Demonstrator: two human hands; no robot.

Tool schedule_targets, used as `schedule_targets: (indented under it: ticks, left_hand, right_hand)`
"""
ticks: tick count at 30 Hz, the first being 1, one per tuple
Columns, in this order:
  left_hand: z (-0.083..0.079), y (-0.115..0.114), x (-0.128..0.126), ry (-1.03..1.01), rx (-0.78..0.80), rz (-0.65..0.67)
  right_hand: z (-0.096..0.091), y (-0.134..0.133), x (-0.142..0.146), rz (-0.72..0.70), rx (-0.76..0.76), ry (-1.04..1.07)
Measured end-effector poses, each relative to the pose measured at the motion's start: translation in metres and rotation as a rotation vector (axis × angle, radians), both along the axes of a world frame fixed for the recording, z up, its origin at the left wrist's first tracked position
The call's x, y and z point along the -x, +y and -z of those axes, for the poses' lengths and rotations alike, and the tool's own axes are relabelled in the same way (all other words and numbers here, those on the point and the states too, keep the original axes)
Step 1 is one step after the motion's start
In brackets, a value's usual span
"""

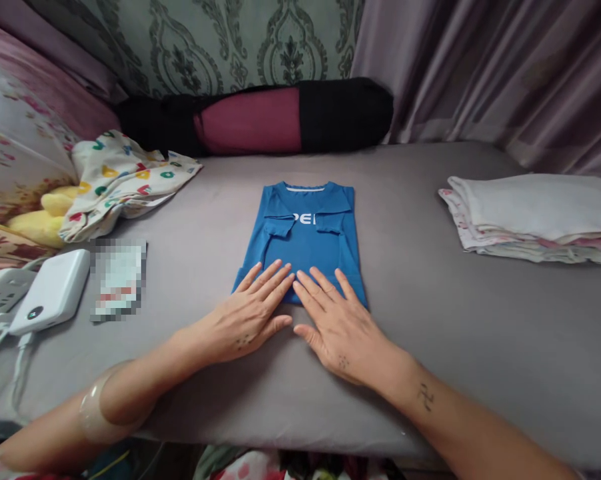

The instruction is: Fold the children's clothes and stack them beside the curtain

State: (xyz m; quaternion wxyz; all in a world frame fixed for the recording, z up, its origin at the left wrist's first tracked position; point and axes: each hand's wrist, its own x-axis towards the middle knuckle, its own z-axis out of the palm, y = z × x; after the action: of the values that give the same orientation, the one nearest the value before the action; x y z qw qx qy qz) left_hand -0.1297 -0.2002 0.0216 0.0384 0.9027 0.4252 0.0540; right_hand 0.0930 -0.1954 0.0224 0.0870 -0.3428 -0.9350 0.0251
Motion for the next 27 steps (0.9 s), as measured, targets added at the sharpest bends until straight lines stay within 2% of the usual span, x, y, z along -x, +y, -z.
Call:
schedule_targets:
  ticks: [14,23,27]
  left_hand:
    - [0.016,-0.007,0.002,-0.001,0.056,-0.079]
    - [0.008,-0.003,0.007,-0.035,0.062,-0.099]
    - [0.009,0.002,0.012,-0.023,-0.021,-0.194]
  right_hand:
    - [0.001,0.0,0.002,-0.008,0.175,-0.028]
    - [-0.001,0.001,-0.002,-0.018,0.149,-0.029]
    - [0.003,0.003,-0.011,0.087,0.086,-0.003]
